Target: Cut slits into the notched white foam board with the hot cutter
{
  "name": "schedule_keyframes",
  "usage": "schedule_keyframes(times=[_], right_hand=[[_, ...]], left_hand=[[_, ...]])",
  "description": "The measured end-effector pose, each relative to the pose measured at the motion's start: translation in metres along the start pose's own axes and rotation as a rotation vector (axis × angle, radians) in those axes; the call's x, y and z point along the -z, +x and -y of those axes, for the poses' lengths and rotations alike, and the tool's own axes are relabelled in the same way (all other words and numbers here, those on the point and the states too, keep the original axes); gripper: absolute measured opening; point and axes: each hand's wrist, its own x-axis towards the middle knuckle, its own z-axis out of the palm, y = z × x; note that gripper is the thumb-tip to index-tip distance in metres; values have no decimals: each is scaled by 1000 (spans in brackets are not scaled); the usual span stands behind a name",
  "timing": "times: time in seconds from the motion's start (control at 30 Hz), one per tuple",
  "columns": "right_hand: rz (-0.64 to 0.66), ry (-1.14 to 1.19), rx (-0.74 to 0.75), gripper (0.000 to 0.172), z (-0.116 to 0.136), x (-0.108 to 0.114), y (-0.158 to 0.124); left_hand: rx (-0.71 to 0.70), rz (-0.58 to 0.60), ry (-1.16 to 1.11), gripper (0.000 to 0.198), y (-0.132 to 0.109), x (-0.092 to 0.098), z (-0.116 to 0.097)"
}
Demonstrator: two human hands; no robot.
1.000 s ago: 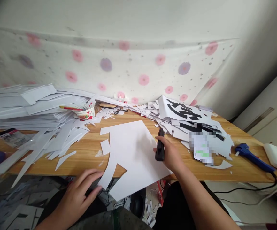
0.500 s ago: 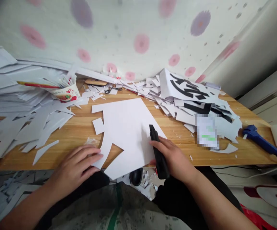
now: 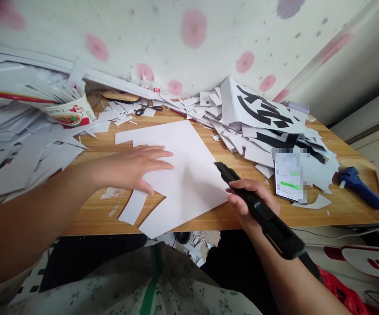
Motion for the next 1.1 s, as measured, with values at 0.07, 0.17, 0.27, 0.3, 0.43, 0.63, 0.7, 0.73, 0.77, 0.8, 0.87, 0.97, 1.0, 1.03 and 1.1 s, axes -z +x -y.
schedule_keyframes(times=[0.07, 0.17, 0.27, 0.3, 0.43, 0.63, 0.7, 0.73, 0.77, 0.8, 0.87, 0.97, 1.0, 1.03, 1.1], right_hand=[[-99, 125, -15, 32, -3, -7, 3], [-115, 180, -16, 45, -7, -12, 9], [-74, 182, -44, 54, -13, -11, 11], [-67, 176, -53, 53, -15, -9, 10], [-118, -12, -52, 43, -25, -8, 5], [-67, -222, -70, 49, -9, -13, 1], [63, -229, -13, 57, 1, -12, -2], [150, -263, 46, 56, 4, -10, -3], [236, -324, 125, 51, 7, -8, -5], [315, -397, 211, 45, 9, -5, -6], [427, -544, 368, 35, 11, 0, -8], [503, -678, 480, 30, 11, 8, -8], [524, -708, 490, 30, 11, 10, -7], [539, -733, 492, 31, 10, 11, -7], [559, -771, 483, 33, 8, 11, -7]], left_hand=[[-34, 29, -35, 72, 11, -2, 3], [-37, -22, -105, 67, 13, -11, 7], [-34, -63, -125, 57, 9, -17, 8], [-45, -71, -123, 54, 8, -18, 8], [-96, -104, -121, 48, 8, -21, 7], [-11, -216, -138, 56, 11, -24, 37], [227, -335, -87, 52, 12, -26, 65], [344, -387, -56, 52, 12, -27, 81], [430, -418, -33, 54, 13, -28, 96], [491, -431, -19, 55, 13, -29, 109], [554, -429, -4, 52, 12, -31, 129], [585, -426, 20, 42, 14, -33, 136], [593, -432, 31, 38, 15, -33, 134], [601, -437, 40, 36, 15, -33, 132], [620, -440, 57, 34, 15, -30, 126]])
